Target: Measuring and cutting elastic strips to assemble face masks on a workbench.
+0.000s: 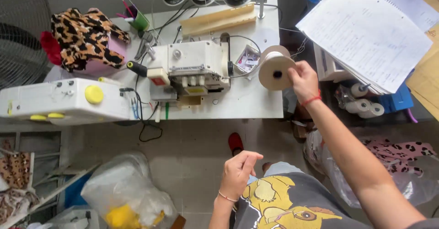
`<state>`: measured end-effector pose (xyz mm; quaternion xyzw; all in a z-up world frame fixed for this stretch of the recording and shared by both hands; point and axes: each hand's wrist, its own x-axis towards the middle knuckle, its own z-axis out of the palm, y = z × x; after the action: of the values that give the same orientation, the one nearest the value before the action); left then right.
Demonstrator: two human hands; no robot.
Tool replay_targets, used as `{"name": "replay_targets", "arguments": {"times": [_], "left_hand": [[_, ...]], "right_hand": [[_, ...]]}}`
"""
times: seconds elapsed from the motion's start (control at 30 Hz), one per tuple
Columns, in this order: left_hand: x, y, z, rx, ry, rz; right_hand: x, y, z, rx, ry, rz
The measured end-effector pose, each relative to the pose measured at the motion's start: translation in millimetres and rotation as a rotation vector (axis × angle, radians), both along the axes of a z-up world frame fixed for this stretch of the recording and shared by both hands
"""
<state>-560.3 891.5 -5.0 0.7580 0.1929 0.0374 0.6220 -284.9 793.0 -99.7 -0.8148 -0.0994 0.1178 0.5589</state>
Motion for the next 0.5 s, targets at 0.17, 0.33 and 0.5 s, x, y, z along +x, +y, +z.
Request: {"name": "replay_targets", "arguments": {"times": [0.17,0.33,0.5], "left_hand": [[75.3,51.9,-9.2,0.174,-0.067,-0.109],[152.9,64.7,-56.5,0.437,-0.161,-0.276],[184.1,52.7,-134.8,0.871,0.059,-0.433]], "right_hand": [[-29.1,-16.5,-22.6,0.165,0.003,-0.252],[-48.4,-6.5,-4.7,0.559,0.176,-0.496],[-51.4,-10.4,-2.2,0.911,0.352,-0.546]]}}
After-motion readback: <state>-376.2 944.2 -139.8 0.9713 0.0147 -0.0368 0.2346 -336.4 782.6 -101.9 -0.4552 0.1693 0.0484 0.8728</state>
